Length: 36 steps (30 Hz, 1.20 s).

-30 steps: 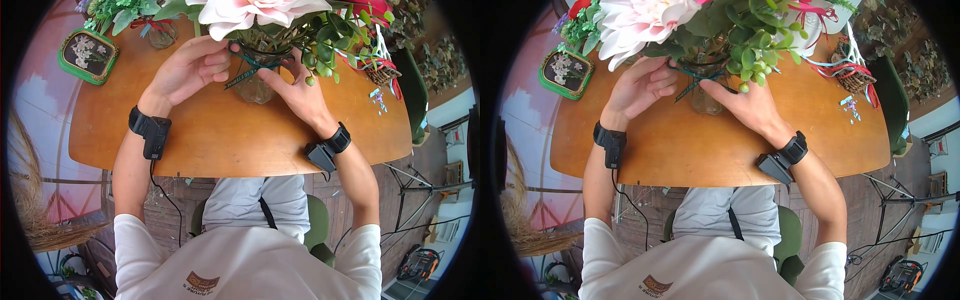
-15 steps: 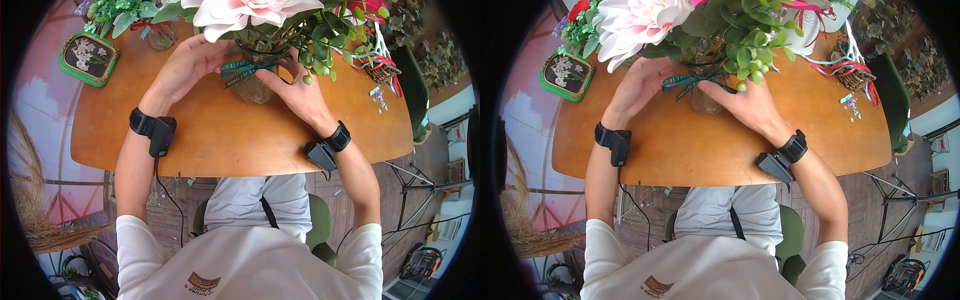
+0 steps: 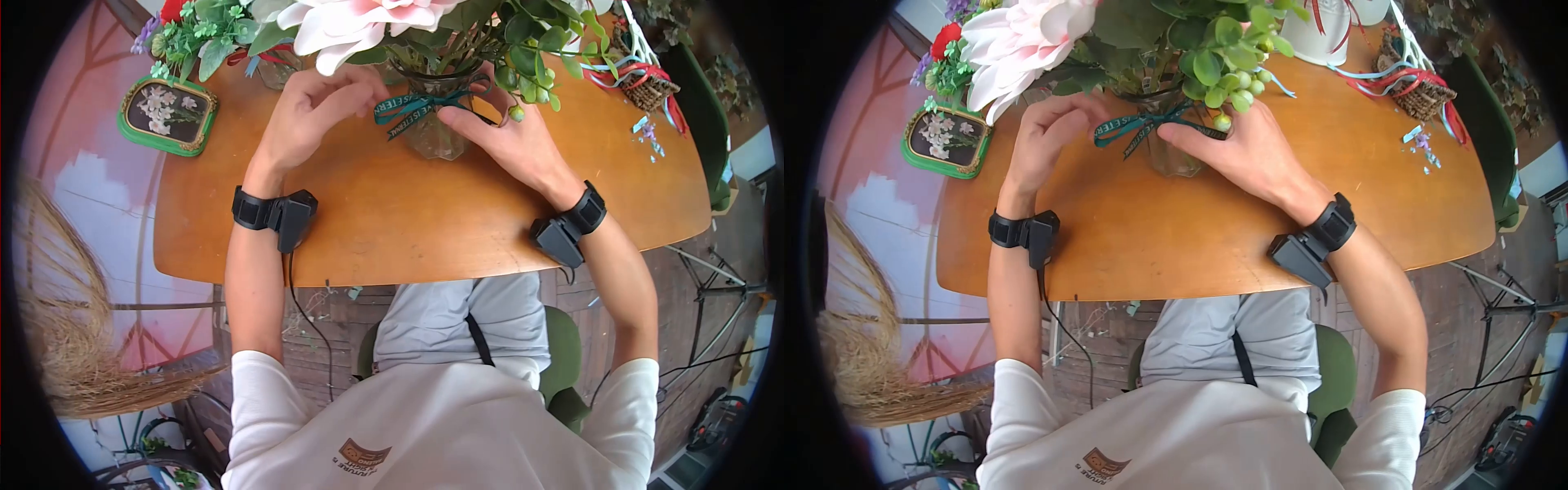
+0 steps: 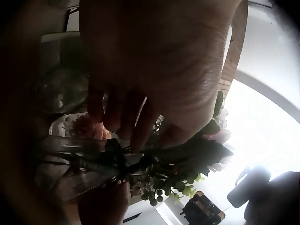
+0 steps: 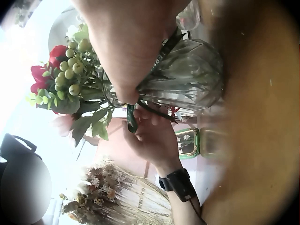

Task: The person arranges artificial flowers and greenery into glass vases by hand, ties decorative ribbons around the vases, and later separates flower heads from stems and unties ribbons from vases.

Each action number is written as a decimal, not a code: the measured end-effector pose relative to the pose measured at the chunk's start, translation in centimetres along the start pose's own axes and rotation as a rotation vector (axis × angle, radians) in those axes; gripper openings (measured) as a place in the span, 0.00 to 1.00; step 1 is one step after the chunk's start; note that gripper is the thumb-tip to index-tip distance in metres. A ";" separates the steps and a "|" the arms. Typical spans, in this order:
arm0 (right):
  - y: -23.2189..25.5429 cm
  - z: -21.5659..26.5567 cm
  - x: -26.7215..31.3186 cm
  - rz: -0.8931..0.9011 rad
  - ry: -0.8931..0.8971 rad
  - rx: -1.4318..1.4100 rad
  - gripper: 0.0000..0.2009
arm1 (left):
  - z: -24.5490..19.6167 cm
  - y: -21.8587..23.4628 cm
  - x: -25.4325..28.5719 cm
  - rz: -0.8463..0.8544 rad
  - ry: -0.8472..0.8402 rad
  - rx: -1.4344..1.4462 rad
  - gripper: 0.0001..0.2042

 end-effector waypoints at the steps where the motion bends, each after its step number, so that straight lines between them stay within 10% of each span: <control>1: 0.2 0.0 0.1 -0.018 0.002 -0.012 0.28 | -0.1 0.1 0.0 0.016 0.009 -0.010 0.10; 16: 0.2 1.1 0.2 0.010 0.010 0.072 0.26 | -1.4 -1.8 -0.6 0.058 -0.057 0.080 0.07; 36: 0.1 1.3 0.3 0.050 -0.070 0.044 0.28 | -0.4 -1.4 -0.8 -0.301 0.132 -0.217 0.05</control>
Point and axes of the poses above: each hand's wrist, its own x-axis away from the middle knuckle, its own y-axis out of the back of the hand, z = x × y, the point moved 9 cm from there along -x, towards the middle knuckle, and after that the axes turned 15 degrees about z, right-handed, at the moved point
